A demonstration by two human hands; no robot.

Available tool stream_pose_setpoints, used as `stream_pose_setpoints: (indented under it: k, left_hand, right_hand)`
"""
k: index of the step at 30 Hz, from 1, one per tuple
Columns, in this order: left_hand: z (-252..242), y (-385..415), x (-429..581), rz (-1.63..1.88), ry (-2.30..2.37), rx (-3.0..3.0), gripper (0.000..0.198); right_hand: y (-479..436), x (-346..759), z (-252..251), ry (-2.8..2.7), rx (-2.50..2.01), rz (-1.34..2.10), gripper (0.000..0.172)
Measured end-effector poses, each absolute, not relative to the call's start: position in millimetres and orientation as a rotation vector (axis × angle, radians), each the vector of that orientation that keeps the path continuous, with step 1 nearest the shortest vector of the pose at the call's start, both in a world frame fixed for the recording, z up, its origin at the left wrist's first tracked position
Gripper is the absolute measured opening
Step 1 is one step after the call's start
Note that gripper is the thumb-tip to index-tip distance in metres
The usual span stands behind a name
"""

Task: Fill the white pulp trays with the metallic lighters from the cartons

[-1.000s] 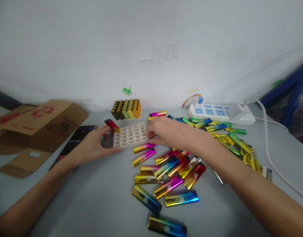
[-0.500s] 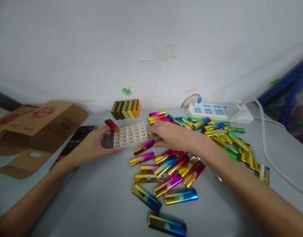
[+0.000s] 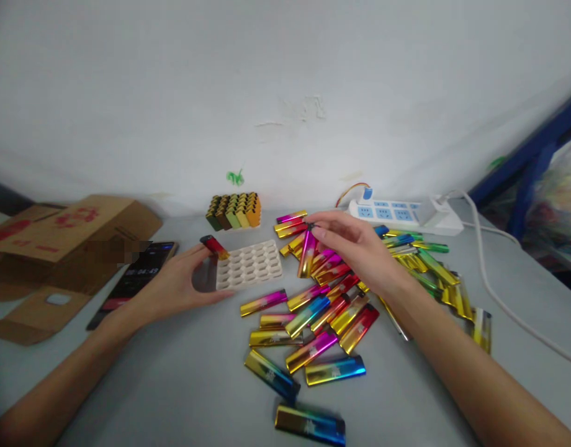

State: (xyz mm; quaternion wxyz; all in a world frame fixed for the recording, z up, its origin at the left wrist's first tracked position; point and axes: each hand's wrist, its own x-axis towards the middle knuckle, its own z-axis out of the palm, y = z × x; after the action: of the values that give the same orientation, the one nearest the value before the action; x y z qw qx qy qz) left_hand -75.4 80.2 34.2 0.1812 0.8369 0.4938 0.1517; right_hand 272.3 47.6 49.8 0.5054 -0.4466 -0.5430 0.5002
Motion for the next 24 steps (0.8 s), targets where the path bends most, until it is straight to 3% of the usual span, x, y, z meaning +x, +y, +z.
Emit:
stream_pose_setpoints:
  k: [7,11,19,24]
  left_hand:
    - [33,75,-70,0.42,1.34,2.352,0.075]
    - [31,75,-69,0.415,1.292,2.364,0.074]
    - [31,71,-62,0.415,1.233,2.365,0.059]
    - [28,70,-59,0.443,1.219,2.352,0.059]
  right_hand:
    - [38,256,44,-0.908,-0.926,1.555,0.02]
    - [31,247,44,-0.943,-0.875,1.615,0.024]
    - [22,234,43,-1.184,-0.999,1.414,0.033]
    - [19,232,41,-1.348,-1.139,1.178,0.05]
